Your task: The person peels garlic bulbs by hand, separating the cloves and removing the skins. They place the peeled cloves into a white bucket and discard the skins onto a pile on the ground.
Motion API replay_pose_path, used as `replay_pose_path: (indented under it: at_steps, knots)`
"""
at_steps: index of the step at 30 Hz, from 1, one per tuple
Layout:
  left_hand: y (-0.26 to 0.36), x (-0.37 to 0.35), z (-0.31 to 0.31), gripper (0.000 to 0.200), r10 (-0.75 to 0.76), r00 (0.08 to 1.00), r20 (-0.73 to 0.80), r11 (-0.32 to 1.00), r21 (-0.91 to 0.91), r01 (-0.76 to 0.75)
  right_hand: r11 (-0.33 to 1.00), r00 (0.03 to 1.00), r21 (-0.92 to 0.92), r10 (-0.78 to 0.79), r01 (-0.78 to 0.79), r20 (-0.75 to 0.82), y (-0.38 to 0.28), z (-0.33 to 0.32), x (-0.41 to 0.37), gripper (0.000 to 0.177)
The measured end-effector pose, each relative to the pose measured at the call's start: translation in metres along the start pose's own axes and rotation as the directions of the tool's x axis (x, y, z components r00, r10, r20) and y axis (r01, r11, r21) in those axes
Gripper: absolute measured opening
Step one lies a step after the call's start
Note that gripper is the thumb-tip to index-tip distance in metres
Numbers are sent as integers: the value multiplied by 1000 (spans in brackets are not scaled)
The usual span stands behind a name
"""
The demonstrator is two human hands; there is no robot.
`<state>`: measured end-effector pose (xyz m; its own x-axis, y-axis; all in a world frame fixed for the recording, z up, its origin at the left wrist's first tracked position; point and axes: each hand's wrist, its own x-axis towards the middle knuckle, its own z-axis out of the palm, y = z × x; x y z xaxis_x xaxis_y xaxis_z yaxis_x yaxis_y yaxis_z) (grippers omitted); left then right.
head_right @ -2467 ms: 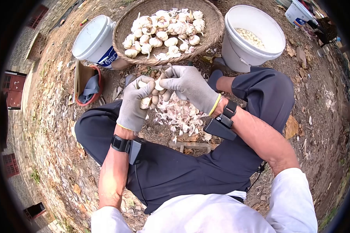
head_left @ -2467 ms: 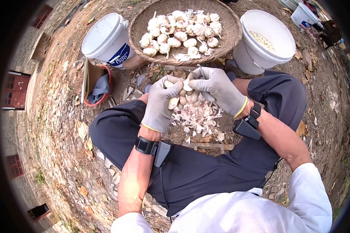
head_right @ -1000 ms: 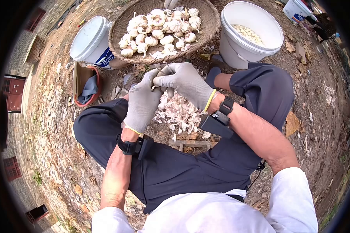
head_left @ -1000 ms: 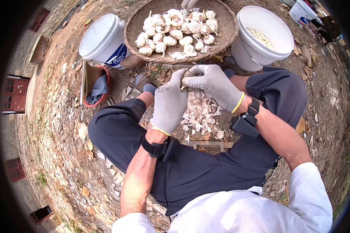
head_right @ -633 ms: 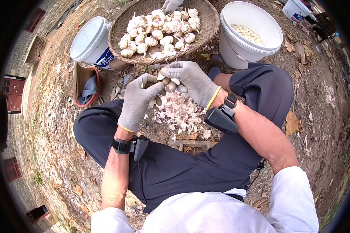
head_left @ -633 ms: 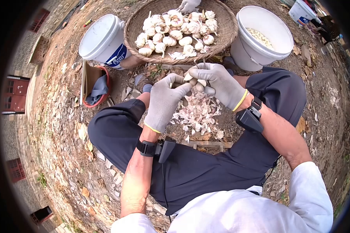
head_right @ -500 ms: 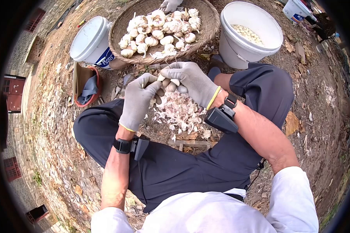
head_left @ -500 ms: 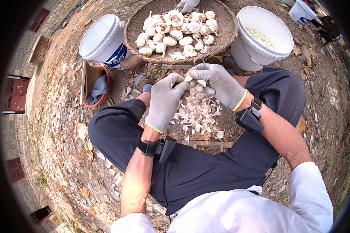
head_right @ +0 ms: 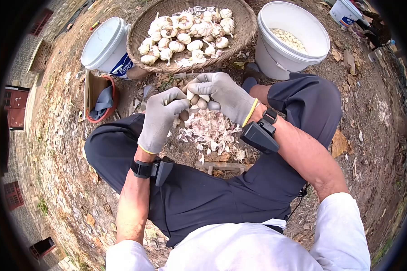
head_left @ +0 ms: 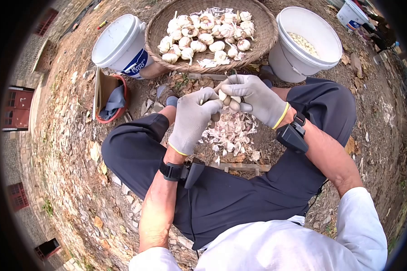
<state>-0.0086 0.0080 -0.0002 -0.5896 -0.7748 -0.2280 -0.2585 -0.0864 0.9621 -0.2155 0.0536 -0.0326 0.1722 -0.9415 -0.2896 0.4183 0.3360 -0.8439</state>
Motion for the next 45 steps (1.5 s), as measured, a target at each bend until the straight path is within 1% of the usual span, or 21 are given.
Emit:
replay_pose_path:
  at_steps: [4, 6, 7, 9, 11, 13, 15, 16, 17, 19, 23, 25, 26, 29, 31, 35, 37, 39, 41, 42, 45]
  knots:
    - [1, -1, -2, 15, -41, 999, 31, 993, -108, 44, 995, 996, 97, 1, -10, 91, 4, -3, 0, 22]
    - [-1, 0, -5, 14, -110, 992, 68, 960, -252, 124, 991, 993, 130, 7, -22, 114, 6, -3, 2, 22]
    - [-1, 1, -6, 14, -110, 992, 66, 960, -252, 124, 986, 990, 161, 14, -36, 138, 6, -3, 2, 23]
    - [-3, 2, -8, 13, -143, 984, 103, 919, -355, 171, 987, 991, 161, 9, -30, 132, 6, -2, 2, 23]
    - [-8, 4, -7, 13, -146, 986, 86, 912, -374, 168, 987, 992, 161, 4, -24, 124, 7, 0, 1, 23]
    - [-13, 5, -6, 12, -151, 986, 68, 904, -393, 166, 997, 998, 74, -9, 3, 70, 8, 3, 2, 26]
    - [-16, 5, 0, 11, -41, 996, -86, 991, -130, 29, 999, 1000, 34, -10, 9, 25, 8, 9, -1, 26]
    - [-14, 3, 2, 12, -9, 990, -139, 1000, 0, 9, 1000, 1000, -6, -15, 15, -20, 6, 13, -3, 26]
    - [-14, 4, 3, 12, -10, 990, -139, 1000, 0, 10, 1000, 1000, -5, -15, 15, -20, 6, 16, -3, 26]
    - [-15, 5, 6, 16, 17, 972, -233, 998, 67, -1, 994, 998, -113, -13, 7, -55, 5, 21, -3, 25]
    - [-14, 7, 7, 16, 34, 967, -253, 998, 65, -18, 996, 1000, -91, -13, 11, -15, -2, 23, -7, 27]
    - [-16, 10, 4, 14, -50, 977, -206, 980, -197, 8, 997, 999, -54, -50, 50, -4, -1, 19, -7, 28]
    - [-18, 13, 1, 14, -57, 975, -216, 970, -242, 3, 997, 999, -55, -51, 50, -4, 0, 17, -6, 28]
    - [-18, 14, -6, 15, -88, 966, -244, 949, -315, 7, 999, 999, 2, -41, 41, 28, 3, 6, -4, 28]
    - [-16, 13, -6, 15, -92, 960, -265, 948, -317, 4, 993, 994, 115, -42, 30, 105, 5, 0, -2, 30]
    - [-11, 10, -5, 20, -128, 931, -342, 942, -336, 6, 984, 994, 167, -72, 57, 84, 9, -5, 2, 36]
    - [-11, 11, -7, 24, -100, 928, -358, 973, -230, 16, 962, 988, 263, -108, 76, 112, 7, -7, -1, 41]
    - [-12, 12, -5, 27, -115, 922, -370, 974, -226, 31, 966, 991, 244, -104, 82, 79, 9, -11, 0, 46]
    - [-17, 13, -7, 30, -27, 936, -351, 999, -51, 10, 953, 999, 300, -33, 25, 19, 10, -16, 1, 43]
    - [-10, 10, -6, 27, -56, 943, -328, 998, -6, 57, 937, 1000, 349, -17, 19, -9, 14, -19, 3, 40]
    - [-13, 10, -3, 17, -42, 958, -282, 990, 121, 79, 932, 999, 360, -21, 33, -37, 18, -34, 7, 39]
